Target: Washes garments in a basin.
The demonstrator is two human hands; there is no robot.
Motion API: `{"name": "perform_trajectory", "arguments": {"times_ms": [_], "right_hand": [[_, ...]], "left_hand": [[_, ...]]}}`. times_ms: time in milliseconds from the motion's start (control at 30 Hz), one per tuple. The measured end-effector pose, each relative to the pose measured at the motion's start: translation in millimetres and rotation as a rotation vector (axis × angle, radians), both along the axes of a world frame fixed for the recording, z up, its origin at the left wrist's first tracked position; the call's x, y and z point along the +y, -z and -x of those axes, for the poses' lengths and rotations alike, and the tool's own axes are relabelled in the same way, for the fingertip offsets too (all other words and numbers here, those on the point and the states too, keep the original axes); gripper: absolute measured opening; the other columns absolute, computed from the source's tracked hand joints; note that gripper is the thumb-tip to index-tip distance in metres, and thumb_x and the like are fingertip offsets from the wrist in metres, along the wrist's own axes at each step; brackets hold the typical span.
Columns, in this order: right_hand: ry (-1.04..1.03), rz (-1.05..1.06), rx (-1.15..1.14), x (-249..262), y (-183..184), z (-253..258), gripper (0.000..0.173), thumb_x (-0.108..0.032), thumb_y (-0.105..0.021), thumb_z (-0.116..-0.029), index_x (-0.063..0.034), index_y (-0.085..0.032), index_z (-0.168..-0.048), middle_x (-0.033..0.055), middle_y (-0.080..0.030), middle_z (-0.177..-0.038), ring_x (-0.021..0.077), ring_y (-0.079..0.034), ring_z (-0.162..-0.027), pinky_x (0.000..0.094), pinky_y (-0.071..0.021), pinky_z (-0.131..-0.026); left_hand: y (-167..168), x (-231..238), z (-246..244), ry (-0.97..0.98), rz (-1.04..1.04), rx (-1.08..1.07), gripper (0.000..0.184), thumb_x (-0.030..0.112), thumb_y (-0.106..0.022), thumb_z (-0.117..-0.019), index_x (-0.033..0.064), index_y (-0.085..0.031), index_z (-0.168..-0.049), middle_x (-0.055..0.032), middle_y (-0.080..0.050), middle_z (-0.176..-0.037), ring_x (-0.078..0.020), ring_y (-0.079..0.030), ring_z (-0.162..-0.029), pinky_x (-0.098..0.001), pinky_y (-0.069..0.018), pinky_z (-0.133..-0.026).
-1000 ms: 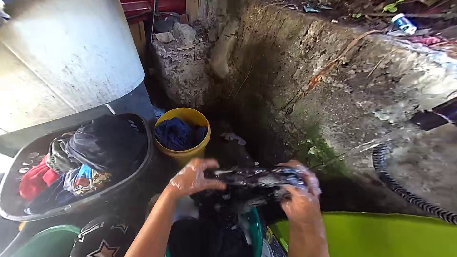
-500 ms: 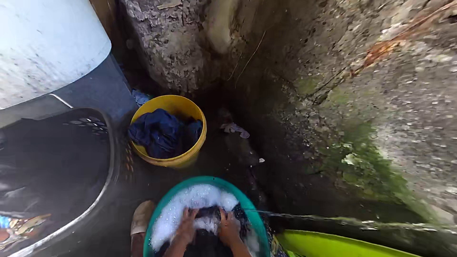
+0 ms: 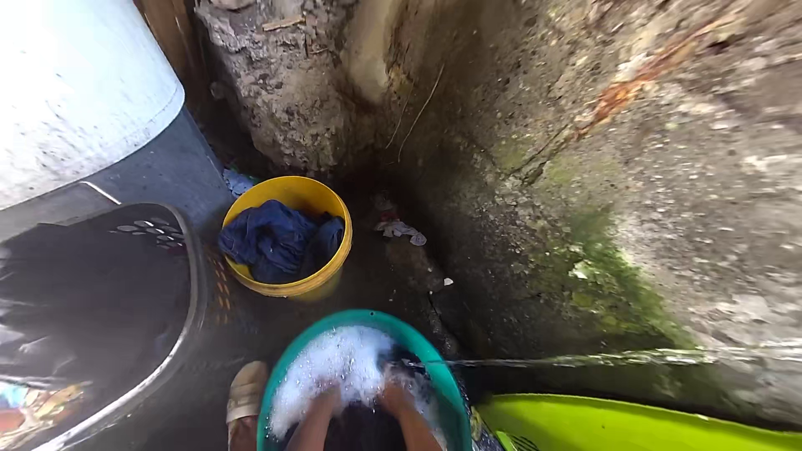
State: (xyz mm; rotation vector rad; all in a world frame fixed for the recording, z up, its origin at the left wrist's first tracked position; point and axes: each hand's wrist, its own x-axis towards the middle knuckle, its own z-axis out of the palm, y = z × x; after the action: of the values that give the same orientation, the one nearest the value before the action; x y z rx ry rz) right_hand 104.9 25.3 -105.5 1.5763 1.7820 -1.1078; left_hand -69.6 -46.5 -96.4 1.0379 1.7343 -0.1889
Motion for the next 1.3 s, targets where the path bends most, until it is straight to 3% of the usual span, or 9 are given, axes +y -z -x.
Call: {"name": "perform_trajectory", "arguments": {"times_ms": [133,300,467,567,700,967,1067,1167,1300], "right_hand": [[-0.006,-0.203,0.036,-15.9,-26.7,-20.6,0.052,-0.025,-0.056,-0.1035,-0.0108,-0.048,-0.153,0.0271,-0.041,-0.157,0.0471,-0.035,-0.147,0.0673,-0.0295,-0.117],[0.278,-0.482,0.07,-51.7,-60.9,-61.6,0.045,-0.032,-0.063,-0.0992,-0.014,-0.063,-0.14,0.0252,-0.047,-0.153,0.0447,-0.041,-0.144,0.0655,-0.031,-0.116],[1.011,-0.704,-0.151,-80.1,-72.6,-93.9,0.068,-0.022,-0.063,-0.0958,-0.0003,-0.039,-0.155,0.0371,-0.028,-0.159,0.0546,-0.031,-0.146,0.0663,-0.0298,-0.116],[0.706,-0.736,0.091,-61.0,-104.1,-84.5,0.06,-0.011,-0.07,-0.0865,-0.0027,-0.055,-0.144,0.0334,-0.048,-0.146,0.0516,-0.045,-0.138,0.0657,-0.0396,-0.11],[0.209,-0.336,0.262,-34.3,-146.6,-78.0,0.105,-0.016,-0.088,-0.0732,-0.0135,-0.031,-0.161,0.0219,-0.034,-0.162,0.0456,-0.03,-0.15,0.0678,-0.0341,-0.114],[0.276,-0.382,0.506,-24.7,-199.4,-101.7,0.151,-0.045,-0.099,-0.0556,-0.0083,-0.001,-0.165,0.0218,0.002,-0.171,0.0442,-0.004,-0.157,0.0725,-0.016,-0.12],[0.42,-0.557,0.73,-34.2,-194.1,-82.5,0.143,-0.056,-0.097,-0.0486,-0.0006,-0.026,-0.16,0.025,-0.025,-0.165,0.0387,-0.028,-0.152,0.0649,-0.021,-0.122],[0.561,-0.764,0.874,-37.2,-214.4,-63.5,0.101,-0.038,-0.09,-0.0701,0.0091,-0.043,-0.147,0.027,-0.056,-0.142,0.0342,-0.054,-0.134,0.0503,-0.0398,-0.117],[0.613,-0.766,0.934,-17.8,-252.5,-79.6,0.068,-0.011,-0.076,-0.0853,0.0046,-0.049,-0.145,0.0244,-0.065,-0.131,0.031,-0.062,-0.125,0.0478,-0.0463,-0.111]], "left_hand": [[-13.6,0.7,-18.0,0.005,-0.281,0.082,0.061,0.033,-0.063,-0.101,0.016,-0.045,-0.157,-0.0148,-0.043,-0.161,-0.037,-0.035,-0.151,-0.0553,-0.0256,-0.125],[-40.9,-11.1,-65.3,0.064,-0.36,0.267,0.048,0.032,-0.058,-0.1019,0.0102,-0.059,-0.145,-0.0178,-0.052,-0.153,-0.0372,-0.045,-0.144,-0.0586,-0.0362,-0.117],[-42.4,-10.8,-53.4,0.081,-0.368,0.242,0.047,0.037,-0.058,-0.1009,0.0153,-0.062,-0.143,-0.0142,-0.058,-0.147,-0.0334,-0.05,-0.141,-0.0552,-0.0365,-0.118],[-60.8,3.8,-51.1,-0.001,-0.507,0.005,0.042,0.029,-0.059,-0.1019,0.0093,-0.065,-0.138,-0.016,-0.064,-0.141,-0.0321,-0.054,-0.137,-0.0526,-0.0333,-0.12],[-145.7,25.3,-75.4,-0.367,-0.864,-0.509,0.024,0.003,-0.058,-0.0963,-0.0087,-0.068,-0.115,-0.0214,-0.07,-0.112,-0.0271,-0.067,-0.108,-0.0447,-0.0515,-0.101],[-380.1,33.1,-119.5,-0.423,-1.202,-1.149,0.02,0.007,-0.049,-0.0922,0.0036,-0.066,-0.101,-0.0031,-0.071,-0.094,-0.0126,-0.068,-0.09,-0.0341,-0.0588,-0.083],[-438.2,18.6,-139.7,-0.497,-1.22,-1.352,0.022,0.012,-0.048,-0.0948,0.0162,-0.069,-0.092,0.0012,-0.072,-0.089,-0.0091,-0.069,-0.085,-0.0308,-0.0597,-0.077],[-476.5,-6.6,-144.2,-0.521,-1.295,-1.51,0.026,0.012,-0.048,-0.0943,0.0218,-0.072,-0.092,0.0046,-0.073,-0.088,-0.0052,-0.07,-0.084,-0.0262,-0.0603,-0.073],[-460.3,-27.1,-88.8,-0.599,-1.571,-1.512,0.035,0.019,-0.039,-0.0994,0.0165,-0.073,-0.094,-0.0003,-0.076,-0.09,-0.0111,-0.073,-0.087,-0.0326,-0.0627,-0.076]]}}
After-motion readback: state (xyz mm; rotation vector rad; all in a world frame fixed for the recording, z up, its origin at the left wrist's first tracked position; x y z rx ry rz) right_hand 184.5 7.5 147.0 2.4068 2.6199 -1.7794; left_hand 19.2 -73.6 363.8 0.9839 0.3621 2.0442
